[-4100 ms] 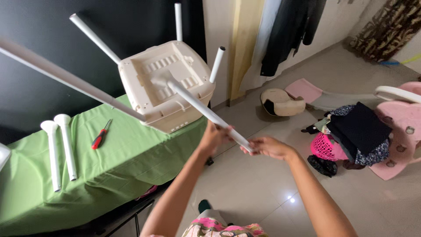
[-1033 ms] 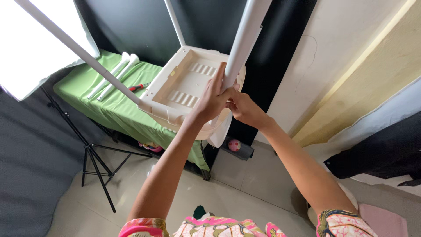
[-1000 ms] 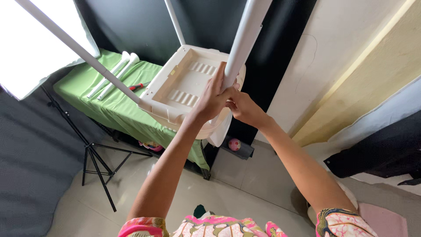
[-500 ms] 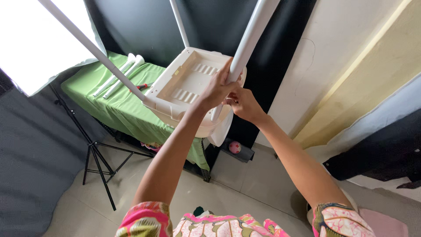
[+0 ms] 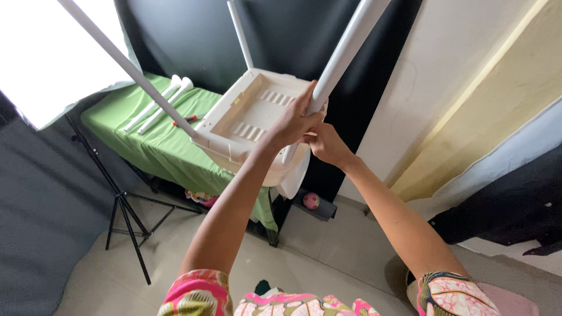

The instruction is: The person assembles a white plastic stool by inserting white plastic legs into the underside of the seat. The person picks up each leg and pushes it into the corresponding hole on the seat, repeating the process for all four legs.

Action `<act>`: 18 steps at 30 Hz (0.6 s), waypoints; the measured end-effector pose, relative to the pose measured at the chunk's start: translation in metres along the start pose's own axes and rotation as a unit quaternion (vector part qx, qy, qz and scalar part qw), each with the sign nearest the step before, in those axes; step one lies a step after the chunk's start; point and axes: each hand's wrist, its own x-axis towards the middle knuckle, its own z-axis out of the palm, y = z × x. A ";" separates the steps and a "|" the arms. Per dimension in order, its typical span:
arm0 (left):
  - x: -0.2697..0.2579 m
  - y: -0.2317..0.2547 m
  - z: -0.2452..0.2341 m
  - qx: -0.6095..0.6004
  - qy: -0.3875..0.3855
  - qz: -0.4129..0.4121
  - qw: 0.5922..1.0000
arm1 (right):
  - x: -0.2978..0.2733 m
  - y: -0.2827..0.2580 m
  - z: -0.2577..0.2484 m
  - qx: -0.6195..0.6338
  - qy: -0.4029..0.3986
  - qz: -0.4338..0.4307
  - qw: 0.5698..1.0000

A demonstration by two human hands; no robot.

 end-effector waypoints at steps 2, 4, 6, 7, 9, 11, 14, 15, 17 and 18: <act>0.001 -0.001 0.002 -0.022 -0.005 -0.018 1.000 | 0.001 -0.003 -0.001 -0.028 0.011 -0.018 0.999; -0.002 -0.003 0.001 -0.025 -0.007 -0.035 0.999 | 0.000 -0.007 0.001 -0.065 0.024 -0.038 0.997; -0.006 -0.006 0.003 -0.009 -0.004 -0.048 0.999 | -0.004 -0.012 0.003 -0.029 0.022 -0.041 0.999; -0.005 -0.007 0.003 -0.010 -0.001 -0.039 0.999 | -0.002 -0.013 0.002 -0.012 0.024 -0.044 0.999; -0.005 -0.009 0.005 -0.012 0.005 -0.024 1.000 | -0.001 -0.015 0.000 -0.043 0.024 -0.026 0.998; -0.006 -0.012 0.009 0.021 0.024 -0.025 0.999 | 0.000 -0.013 -0.002 -0.032 0.021 -0.006 0.999; -0.007 -0.017 0.015 0.025 0.058 -0.025 0.998 | 0.002 -0.001 -0.001 0.033 -0.004 0.030 0.999; -0.010 -0.018 0.016 0.018 0.069 -0.025 0.997 | 0.001 0.004 0.001 0.047 -0.021 0.046 0.998; -0.013 -0.019 0.018 -0.001 0.060 -0.072 0.996 | -0.001 0.015 0.007 0.055 -0.039 0.066 0.996; -0.013 -0.018 0.018 -0.011 0.055 -0.096 0.994 | -0.002 0.020 0.015 0.050 -0.039 0.070 0.996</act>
